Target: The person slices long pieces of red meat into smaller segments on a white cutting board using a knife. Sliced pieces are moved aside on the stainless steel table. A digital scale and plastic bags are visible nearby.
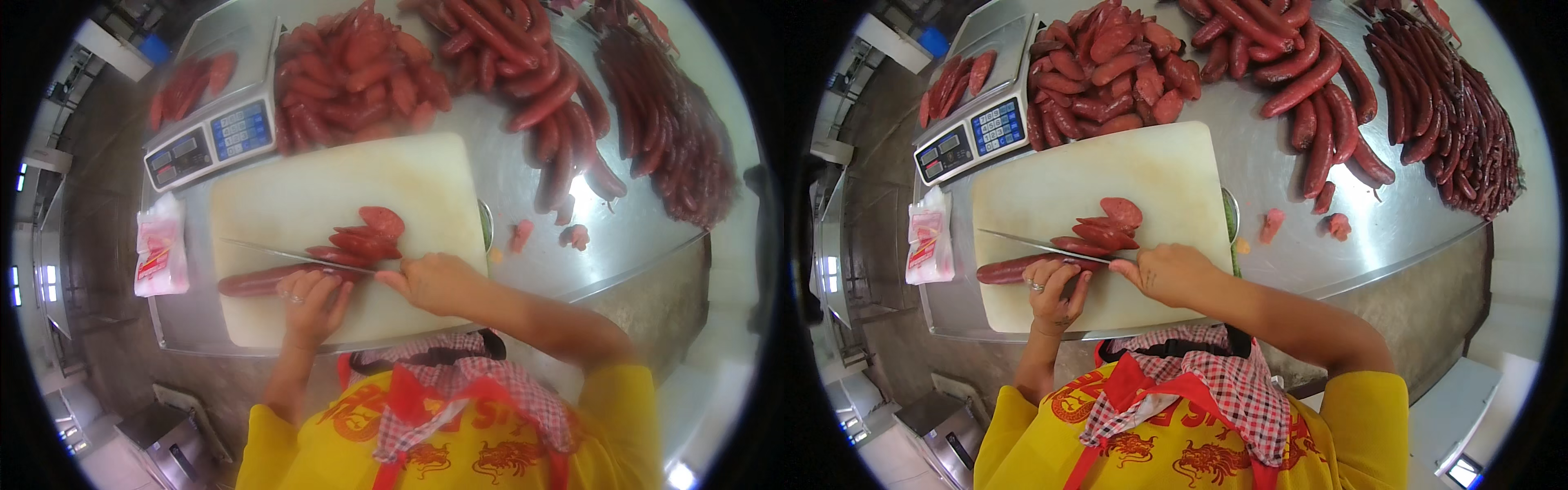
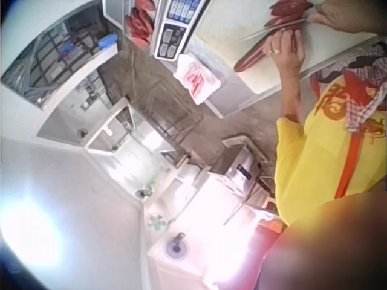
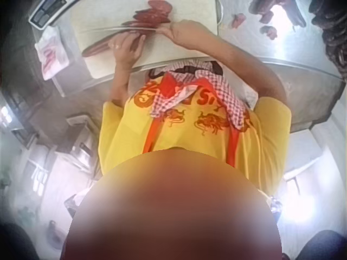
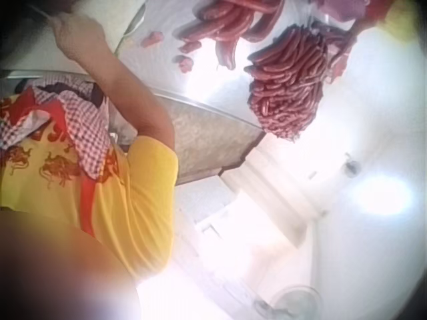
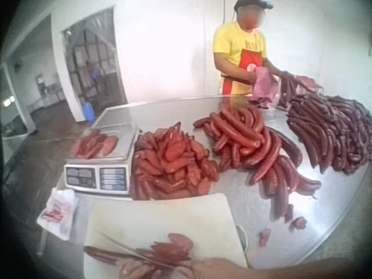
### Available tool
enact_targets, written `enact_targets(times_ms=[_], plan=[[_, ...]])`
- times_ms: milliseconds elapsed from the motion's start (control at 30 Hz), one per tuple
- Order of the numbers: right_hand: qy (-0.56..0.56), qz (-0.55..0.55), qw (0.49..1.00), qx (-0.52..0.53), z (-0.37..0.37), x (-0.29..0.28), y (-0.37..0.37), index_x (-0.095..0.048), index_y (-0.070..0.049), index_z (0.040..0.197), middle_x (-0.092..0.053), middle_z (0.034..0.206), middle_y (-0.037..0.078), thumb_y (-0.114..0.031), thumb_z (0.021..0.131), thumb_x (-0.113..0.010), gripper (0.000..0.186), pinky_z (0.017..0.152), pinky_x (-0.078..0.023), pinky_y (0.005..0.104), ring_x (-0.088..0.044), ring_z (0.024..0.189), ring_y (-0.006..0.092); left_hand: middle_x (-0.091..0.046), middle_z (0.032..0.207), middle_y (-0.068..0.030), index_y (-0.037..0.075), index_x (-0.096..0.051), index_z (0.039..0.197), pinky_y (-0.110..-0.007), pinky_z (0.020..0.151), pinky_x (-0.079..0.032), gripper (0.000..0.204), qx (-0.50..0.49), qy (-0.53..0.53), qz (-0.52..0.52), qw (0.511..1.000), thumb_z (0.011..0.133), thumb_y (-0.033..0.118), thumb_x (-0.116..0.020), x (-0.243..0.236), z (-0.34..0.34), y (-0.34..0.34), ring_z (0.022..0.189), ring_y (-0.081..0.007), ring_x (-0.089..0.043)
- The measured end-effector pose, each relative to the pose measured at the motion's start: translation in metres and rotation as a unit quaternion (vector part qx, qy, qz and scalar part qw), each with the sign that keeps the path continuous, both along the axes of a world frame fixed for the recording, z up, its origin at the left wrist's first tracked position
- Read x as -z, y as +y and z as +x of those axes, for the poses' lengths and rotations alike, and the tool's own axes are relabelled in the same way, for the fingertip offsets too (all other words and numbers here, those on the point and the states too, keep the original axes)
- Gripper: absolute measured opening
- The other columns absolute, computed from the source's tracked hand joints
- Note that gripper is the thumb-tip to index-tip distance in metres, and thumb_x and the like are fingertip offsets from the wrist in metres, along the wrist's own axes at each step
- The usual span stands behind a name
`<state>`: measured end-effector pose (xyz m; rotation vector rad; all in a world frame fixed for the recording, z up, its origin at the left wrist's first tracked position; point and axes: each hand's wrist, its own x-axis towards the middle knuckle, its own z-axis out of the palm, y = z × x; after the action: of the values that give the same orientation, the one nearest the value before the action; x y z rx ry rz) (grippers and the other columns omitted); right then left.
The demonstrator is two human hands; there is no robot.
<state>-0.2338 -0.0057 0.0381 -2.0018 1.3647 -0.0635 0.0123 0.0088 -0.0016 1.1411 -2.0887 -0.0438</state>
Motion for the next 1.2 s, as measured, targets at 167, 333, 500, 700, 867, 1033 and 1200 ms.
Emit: enact_targets(times_ms=[167, 333, 500, 700, 867, 1033, 1200], plan=[[0.034, 0.059, 0.997, 0.028, -0.043, -0.049, 0.029, -0.062, 0.001, 0.079, -0.063, 0.065, 0.022, -0.053, 0.099, -0.039, 0.062, 0.064, -0.051, 0.0499, -0.063, 0.066, 0.0434, -0.059, 0.093, -0.0032, 0.014, -0.065, 0.090, -0.038, 0.083, -0.041, 0.028, -0.053, -0.032, -0.023, 0.998, 0.067, 0.014, -0.082, -0.002, 0.014, 0.003, 0.089, -0.0258, -0.057], [0.088, 0.090, 0.991, 0.045, -0.093, -0.091, 0.070, -0.060, 0.000, 0.078, -0.061, 0.065, 0.023, -0.047, 0.098, -0.048, 0.053, 0.061, -0.049, 0.0511, -0.061, 0.060, 0.0443, -0.058, 0.095, -0.0031, 0.014, -0.064, 0.091, -0.040, 0.084, -0.038, 0.030, -0.052, -0.026, 0.023, 0.998, 0.067, 0.016, -0.082, -0.001, 0.019, 0.000, 0.093, -0.0257, -0.055], [0.028, 0.036, 0.999, 0.012, -0.035, -0.036, 0.030, -0.061, 0.000, 0.072, -0.061, 0.064, 0.023, -0.050, 0.099, -0.042, 0.060, 0.064, -0.050, 0.0513, -0.062, 0.063, 0.0436, -0.058, 0.095, -0.0025, 0.015, -0.063, 0.093, -0.039, 0.082, -0.036, 0.031, -0.033, 0.016, 0.033, 0.999, 0.068, 0.015, -0.081, 0.001, 0.018, -0.002, 0.091, -0.0249, -0.053], [-0.039, -0.014, 0.999, -0.005, 0.024, -0.007, -0.001, -0.063, 0.000, 0.073, -0.063, 0.067, 0.025, -0.054, 0.099, -0.037, 0.066, 0.066, -0.052, 0.0486, -0.064, 0.070, 0.0432, -0.059, 0.092, -0.0062, 0.010, -0.064, 0.092, -0.039, 0.078, -0.039, 0.030, -0.011, -0.008, -0.004, 1.000, 0.067, 0.007, -0.080, -0.003, 0.027, 0.002, 0.084, -0.0258, -0.055], [0.037, 0.106, 0.992, 0.051, -0.042, -0.078, 0.051, -0.060, 0.001, 0.079, -0.062, 0.066, 0.024, -0.051, 0.098, -0.044, 0.058, 0.061, -0.049, 0.0517, -0.062, 0.065, 0.0454, -0.060, 0.094, -0.0070, 0.009, -0.064, 0.092, -0.039, 0.082, -0.040, 0.030, -0.018, -0.010, 0.014, 1.000, 0.067, 0.007, -0.080, -0.005, 0.038, 0.001, 0.086, -0.0275, -0.055], [0.054, 0.106, 0.991, 0.061, -0.036, -0.069, 0.052, -0.060, 0.001, 0.075, -0.061, 0.064, 0.024, -0.052, 0.098, -0.044, 0.060, 0.061, -0.050, 0.0511, -0.062, 0.064, 0.0454, -0.060, 0.093, -0.0076, 0.009, -0.064, 0.091, -0.039, 0.082, -0.040, 0.029, -0.021, 0.022, 0.048, 0.998, 0.067, 0.007, -0.080, -0.006, 0.037, 0.001, 0.087, -0.0282, -0.055], [-0.031, -0.055, 0.998, 0.007, 0.046, -0.004, 0.006, -0.062, 0.001, 0.070, -0.062, 0.064, 0.021, -0.048, 0.099, -0.042, 0.060, 0.057, -0.051, 0.0482, -0.062, 0.061, 0.0425, -0.060, 0.092, -0.0045, 0.011, -0.064, 0.091, -0.038, 0.080, -0.040, 0.028, -0.015, 0.029, 0.031, 0.999, 0.068, 0.010, -0.079, -0.004, 0.035, 0.000, 0.086, -0.0258, -0.057]])
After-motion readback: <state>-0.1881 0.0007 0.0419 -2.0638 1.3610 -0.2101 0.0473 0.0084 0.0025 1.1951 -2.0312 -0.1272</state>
